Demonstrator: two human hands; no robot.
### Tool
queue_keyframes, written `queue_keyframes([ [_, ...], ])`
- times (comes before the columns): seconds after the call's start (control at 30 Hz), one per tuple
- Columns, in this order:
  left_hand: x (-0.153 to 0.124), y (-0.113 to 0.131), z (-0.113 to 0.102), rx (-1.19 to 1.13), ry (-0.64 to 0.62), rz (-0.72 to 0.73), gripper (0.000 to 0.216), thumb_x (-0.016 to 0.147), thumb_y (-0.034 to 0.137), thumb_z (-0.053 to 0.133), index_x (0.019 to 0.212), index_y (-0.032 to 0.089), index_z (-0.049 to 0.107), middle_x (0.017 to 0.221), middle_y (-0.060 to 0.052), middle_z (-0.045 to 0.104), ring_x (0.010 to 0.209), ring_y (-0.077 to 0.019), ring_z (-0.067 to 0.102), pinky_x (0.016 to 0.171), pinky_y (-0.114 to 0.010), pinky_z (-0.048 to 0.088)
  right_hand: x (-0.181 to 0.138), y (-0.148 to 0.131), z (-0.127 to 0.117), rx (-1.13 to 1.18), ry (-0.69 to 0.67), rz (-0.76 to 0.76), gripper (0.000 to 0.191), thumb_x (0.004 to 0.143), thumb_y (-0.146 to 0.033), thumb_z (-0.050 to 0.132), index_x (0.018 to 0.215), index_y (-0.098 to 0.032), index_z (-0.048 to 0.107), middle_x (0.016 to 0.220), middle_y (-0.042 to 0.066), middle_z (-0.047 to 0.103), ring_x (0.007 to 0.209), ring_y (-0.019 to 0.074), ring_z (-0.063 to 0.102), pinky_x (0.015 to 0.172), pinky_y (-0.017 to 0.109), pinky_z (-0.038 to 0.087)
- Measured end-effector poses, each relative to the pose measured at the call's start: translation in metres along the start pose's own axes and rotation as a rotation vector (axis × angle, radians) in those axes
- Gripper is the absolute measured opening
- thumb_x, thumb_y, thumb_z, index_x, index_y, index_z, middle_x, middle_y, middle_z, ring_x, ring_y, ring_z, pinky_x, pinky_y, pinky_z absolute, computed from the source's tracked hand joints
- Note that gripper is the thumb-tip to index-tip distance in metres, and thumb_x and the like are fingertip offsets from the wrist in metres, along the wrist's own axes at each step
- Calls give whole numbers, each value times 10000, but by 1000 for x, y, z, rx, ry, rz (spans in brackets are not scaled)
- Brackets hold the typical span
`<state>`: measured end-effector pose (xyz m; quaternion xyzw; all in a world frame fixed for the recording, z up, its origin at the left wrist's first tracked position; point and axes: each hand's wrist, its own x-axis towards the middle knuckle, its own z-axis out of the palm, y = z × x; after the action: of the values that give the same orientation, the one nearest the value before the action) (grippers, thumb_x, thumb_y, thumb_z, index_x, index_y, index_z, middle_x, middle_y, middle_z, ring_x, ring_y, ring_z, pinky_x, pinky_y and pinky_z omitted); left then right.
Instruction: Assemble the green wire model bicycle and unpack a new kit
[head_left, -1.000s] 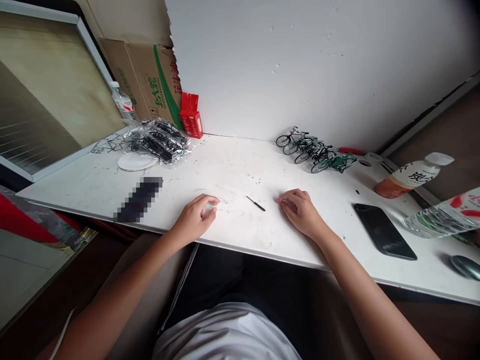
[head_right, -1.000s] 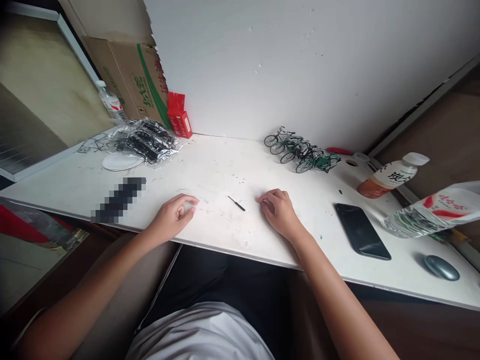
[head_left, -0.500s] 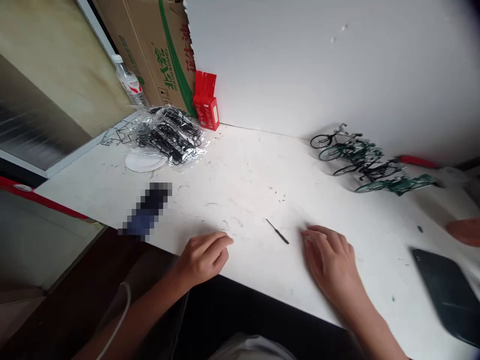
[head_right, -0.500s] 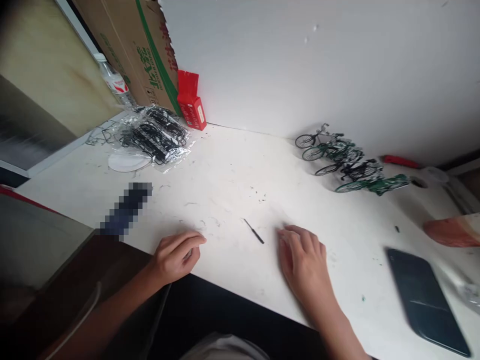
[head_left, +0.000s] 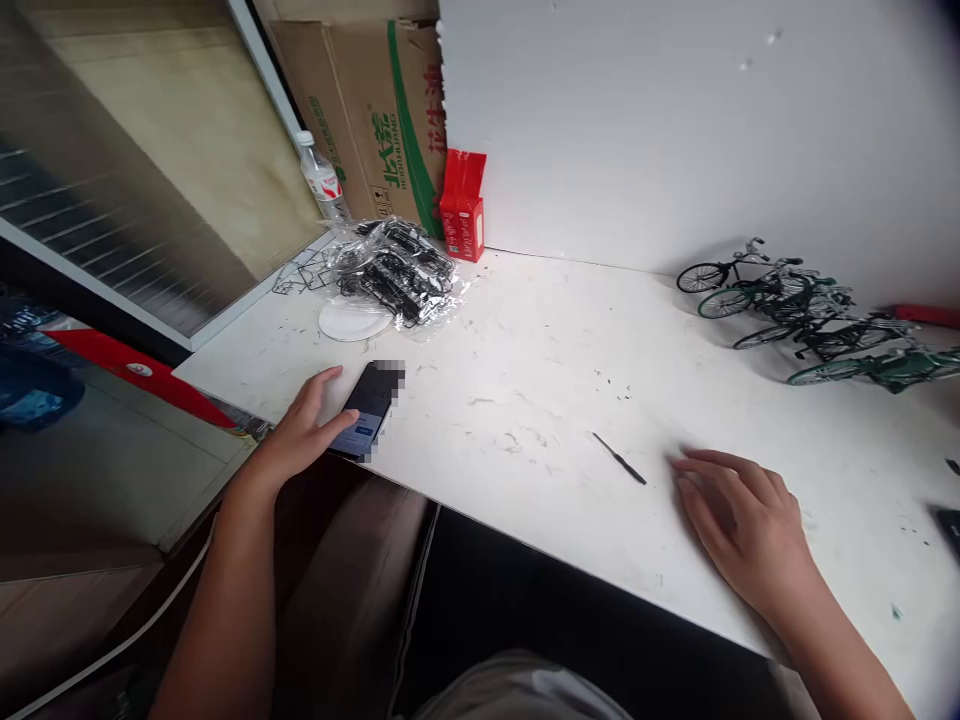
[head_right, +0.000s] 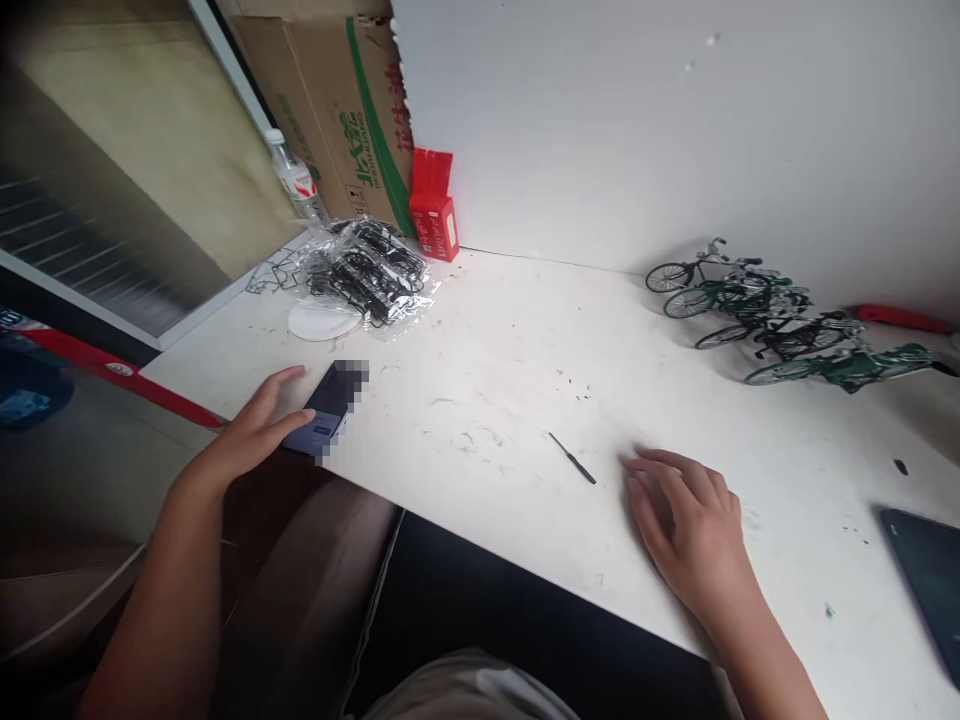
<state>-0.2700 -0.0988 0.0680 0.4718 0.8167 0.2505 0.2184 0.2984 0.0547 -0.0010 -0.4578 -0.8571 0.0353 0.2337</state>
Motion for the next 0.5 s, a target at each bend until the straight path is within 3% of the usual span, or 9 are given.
queue_keyframes([
  [0.07,-1,-3,-1,-7,-76,-8,852,969,609,663,1700,343,315,1822,-121,287,1683,-417,283,1331,-677,316,1,1,1,-3,5,-9,307,1081,-448,549,1277,-283,719,1359,132,720,1183,380,685,987,558,517],
  [0.2,-3,-8,1,10,-91,35,909,952,623,698,1724,360,294,1831,-134,263,1676,-465,261,1300,-738,316,6,-3,-2,4,44,-21,246,1077,-426,557,1223,-304,712,1292,128,747,1135,375,718,974,562,531],
  [0.37,2,-21,4,-82,11,42,686,1033,617,576,1660,371,445,1756,-106,421,1630,-441,344,1275,-728,354,12,-10,-3,17,79,-34,182,1029,-376,626,1192,-379,707,1209,119,784,1068,383,755,932,579,540],
  [0.5,12,-23,18,-157,140,235,570,1048,586,524,1515,271,612,1613,-120,577,1540,-377,486,1326,-612,338,12,-15,-5,-38,108,80,216,1030,-448,604,1212,-446,721,1199,137,785,1107,435,745,1015,659,514],
])
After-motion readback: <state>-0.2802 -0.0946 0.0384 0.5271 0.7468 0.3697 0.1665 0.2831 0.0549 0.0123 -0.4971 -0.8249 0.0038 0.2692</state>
